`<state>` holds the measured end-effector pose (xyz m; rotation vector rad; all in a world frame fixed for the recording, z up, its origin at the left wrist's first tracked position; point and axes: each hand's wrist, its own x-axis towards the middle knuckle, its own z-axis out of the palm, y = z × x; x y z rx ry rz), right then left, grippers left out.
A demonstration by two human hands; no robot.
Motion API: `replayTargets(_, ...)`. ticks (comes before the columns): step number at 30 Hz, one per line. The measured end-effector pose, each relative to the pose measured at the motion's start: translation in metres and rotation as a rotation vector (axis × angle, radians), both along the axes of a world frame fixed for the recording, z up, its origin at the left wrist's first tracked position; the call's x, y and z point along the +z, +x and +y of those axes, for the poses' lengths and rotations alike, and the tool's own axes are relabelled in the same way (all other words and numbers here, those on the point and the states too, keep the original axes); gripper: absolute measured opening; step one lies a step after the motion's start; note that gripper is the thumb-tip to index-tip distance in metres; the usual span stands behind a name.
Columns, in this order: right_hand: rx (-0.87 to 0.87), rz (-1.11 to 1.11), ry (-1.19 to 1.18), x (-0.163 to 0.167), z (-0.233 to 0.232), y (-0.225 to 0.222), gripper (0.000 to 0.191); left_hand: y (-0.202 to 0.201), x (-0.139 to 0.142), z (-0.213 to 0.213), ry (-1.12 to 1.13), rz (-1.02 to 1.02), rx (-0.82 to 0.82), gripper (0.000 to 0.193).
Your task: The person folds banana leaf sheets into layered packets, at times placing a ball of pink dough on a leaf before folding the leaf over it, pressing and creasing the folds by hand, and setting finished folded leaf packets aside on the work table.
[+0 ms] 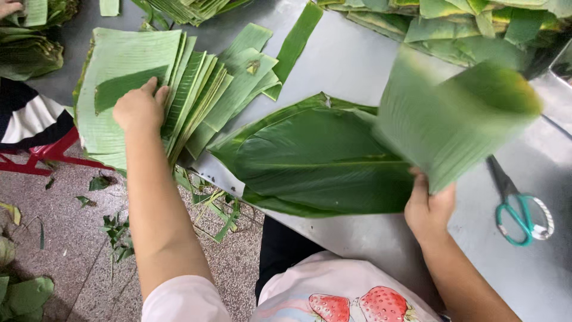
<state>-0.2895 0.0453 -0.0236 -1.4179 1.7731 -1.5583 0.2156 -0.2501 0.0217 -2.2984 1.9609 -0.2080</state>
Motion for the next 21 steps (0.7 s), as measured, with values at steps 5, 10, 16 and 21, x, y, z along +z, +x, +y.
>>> replayTargets(5, 0.288, 0.773, 0.255, 0.039, 0.001, 0.003, 0.066, -0.003, -0.001, -0.006, -0.035, -0.025, -0.061, 0.037)
replayTargets(10, 0.442, 0.863, 0.415, 0.045, -0.004, 0.015, 0.061, -0.066, 0.025, 0.058, -0.430, 0.624, -0.338, 0.036)
replayTargets(16, 0.479, 0.876, 0.439, 0.046, -0.005, 0.004, 0.059, -0.190, 0.006, 0.203, -0.044, 0.962, -0.947, 0.030)
replayTargets(21, 0.465, 0.171, 0.481, 0.049, -0.007, -0.001, 0.048, -0.210, -0.006, 0.235, 0.111, 1.187, -0.898, 0.034)
